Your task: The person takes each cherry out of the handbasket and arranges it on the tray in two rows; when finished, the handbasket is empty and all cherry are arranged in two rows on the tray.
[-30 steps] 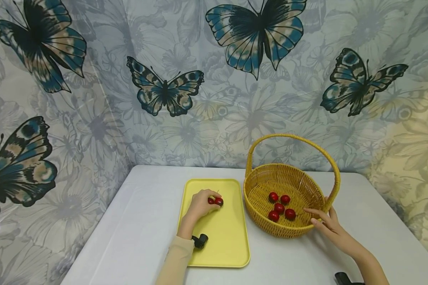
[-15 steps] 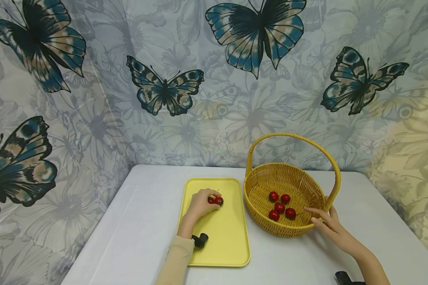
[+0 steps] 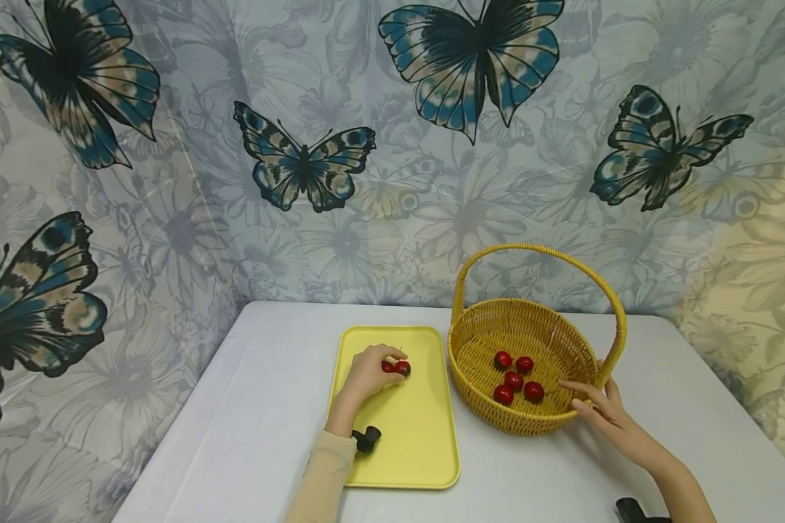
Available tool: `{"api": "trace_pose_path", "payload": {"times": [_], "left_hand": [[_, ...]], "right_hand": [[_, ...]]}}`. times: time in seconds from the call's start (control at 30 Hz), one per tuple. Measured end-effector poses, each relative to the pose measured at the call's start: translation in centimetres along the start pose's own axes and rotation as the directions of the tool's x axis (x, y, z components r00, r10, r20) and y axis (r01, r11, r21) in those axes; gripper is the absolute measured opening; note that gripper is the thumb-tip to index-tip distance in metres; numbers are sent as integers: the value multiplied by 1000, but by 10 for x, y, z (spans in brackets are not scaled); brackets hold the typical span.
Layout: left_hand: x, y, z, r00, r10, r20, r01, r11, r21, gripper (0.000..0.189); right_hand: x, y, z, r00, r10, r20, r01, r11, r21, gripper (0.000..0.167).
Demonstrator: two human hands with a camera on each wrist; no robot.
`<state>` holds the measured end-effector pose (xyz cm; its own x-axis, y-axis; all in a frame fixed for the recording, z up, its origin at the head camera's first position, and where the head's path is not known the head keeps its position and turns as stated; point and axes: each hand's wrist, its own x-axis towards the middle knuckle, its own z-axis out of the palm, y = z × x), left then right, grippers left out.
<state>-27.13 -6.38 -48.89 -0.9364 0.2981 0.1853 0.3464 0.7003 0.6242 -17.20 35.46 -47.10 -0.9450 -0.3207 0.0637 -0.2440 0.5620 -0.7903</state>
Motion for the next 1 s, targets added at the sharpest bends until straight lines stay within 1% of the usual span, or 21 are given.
{"api": "trace_pose_path", "payload": {"times": [0.07, 0.27, 0.53, 0.77, 0.83, 1.0], "left_hand": [[-1, 3, -2, 1000, 7, -3, -7, 1000, 3, 36], [-2, 17, -8, 999, 44, -7, -44, 999, 1, 34], [-2, 38, -13, 990, 139, -27, -138, 990, 41, 30], [-2, 55, -9, 978, 207, 6, -207, 976, 63, 29], [-3, 59, -7, 975, 221, 16, -222, 974, 55, 28], [-5, 69, 1, 961, 277, 22, -278, 959, 58, 26]], "right_hand": [[0, 0, 0, 1000, -3, -2, 3, 1000, -1, 38], [1, 2, -1, 1000, -19, -8, 19, 1000, -2, 38], [0, 1, -1, 1000, -2, -11, 2, 1000, -6, 38], [-1, 0, 0, 1000, 14, -12, -14, 1000, 2, 39], [-1, 0, 0, 1000, 11, -11, -11, 1000, -3, 39], [0, 0, 0, 1000, -13, -8, 13, 1000, -5, 38]]}}
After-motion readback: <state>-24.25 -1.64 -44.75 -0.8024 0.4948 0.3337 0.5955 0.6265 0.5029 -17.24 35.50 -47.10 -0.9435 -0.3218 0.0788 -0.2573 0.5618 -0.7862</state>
